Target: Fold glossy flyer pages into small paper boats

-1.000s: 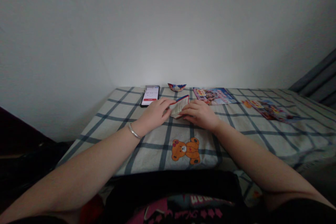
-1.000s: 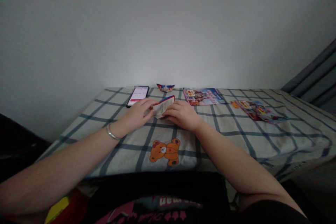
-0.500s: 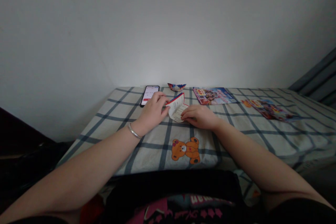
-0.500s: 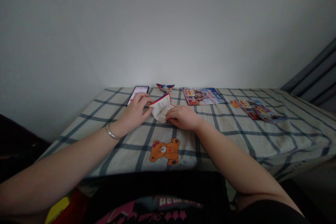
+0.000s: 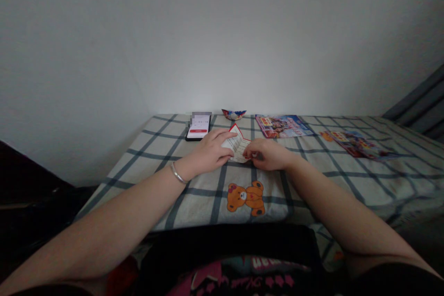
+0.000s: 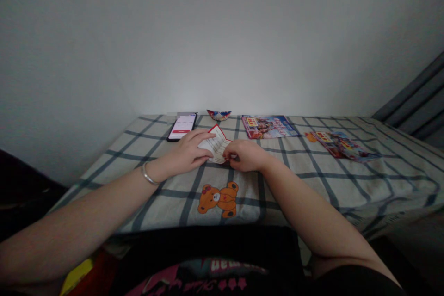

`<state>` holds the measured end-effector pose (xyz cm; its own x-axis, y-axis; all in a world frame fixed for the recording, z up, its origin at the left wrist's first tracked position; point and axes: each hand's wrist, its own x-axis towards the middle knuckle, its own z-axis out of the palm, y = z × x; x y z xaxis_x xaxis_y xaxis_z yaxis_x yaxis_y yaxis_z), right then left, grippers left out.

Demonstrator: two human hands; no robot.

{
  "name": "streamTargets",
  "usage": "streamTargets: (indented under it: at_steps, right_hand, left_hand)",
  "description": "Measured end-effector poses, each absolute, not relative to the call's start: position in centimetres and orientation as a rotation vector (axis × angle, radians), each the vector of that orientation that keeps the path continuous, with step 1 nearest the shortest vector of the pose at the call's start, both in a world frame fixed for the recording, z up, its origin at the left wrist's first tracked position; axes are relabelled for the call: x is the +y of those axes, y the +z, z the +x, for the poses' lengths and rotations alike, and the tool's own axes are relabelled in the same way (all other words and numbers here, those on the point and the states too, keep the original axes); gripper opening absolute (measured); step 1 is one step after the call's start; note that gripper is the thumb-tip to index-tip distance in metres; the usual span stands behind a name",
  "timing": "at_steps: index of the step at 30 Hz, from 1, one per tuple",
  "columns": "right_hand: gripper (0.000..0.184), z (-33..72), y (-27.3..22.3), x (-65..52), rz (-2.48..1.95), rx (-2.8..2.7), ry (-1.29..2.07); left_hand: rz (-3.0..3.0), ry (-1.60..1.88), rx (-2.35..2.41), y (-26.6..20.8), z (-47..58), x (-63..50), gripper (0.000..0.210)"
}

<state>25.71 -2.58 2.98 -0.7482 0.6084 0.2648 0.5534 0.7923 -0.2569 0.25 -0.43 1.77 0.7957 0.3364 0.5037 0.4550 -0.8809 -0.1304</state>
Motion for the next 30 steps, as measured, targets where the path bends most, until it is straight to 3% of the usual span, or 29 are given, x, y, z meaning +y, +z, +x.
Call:
streamTargets:
  at_steps: [16,30]
  right_hand:
    - [0.007,25.8,2.9,-2.5,-1.295,-2.471,0.26]
    - [0.008,24.4,1.3,-1.7,-1.524,-2.279,0.194]
  left_hand:
    - [-2.872,-0.65,-0.494,2.3,0.3,-1.0,0.019]
    - [-2.875,-0.654,-0.49,2.3,0.3,-1.1,0.019]
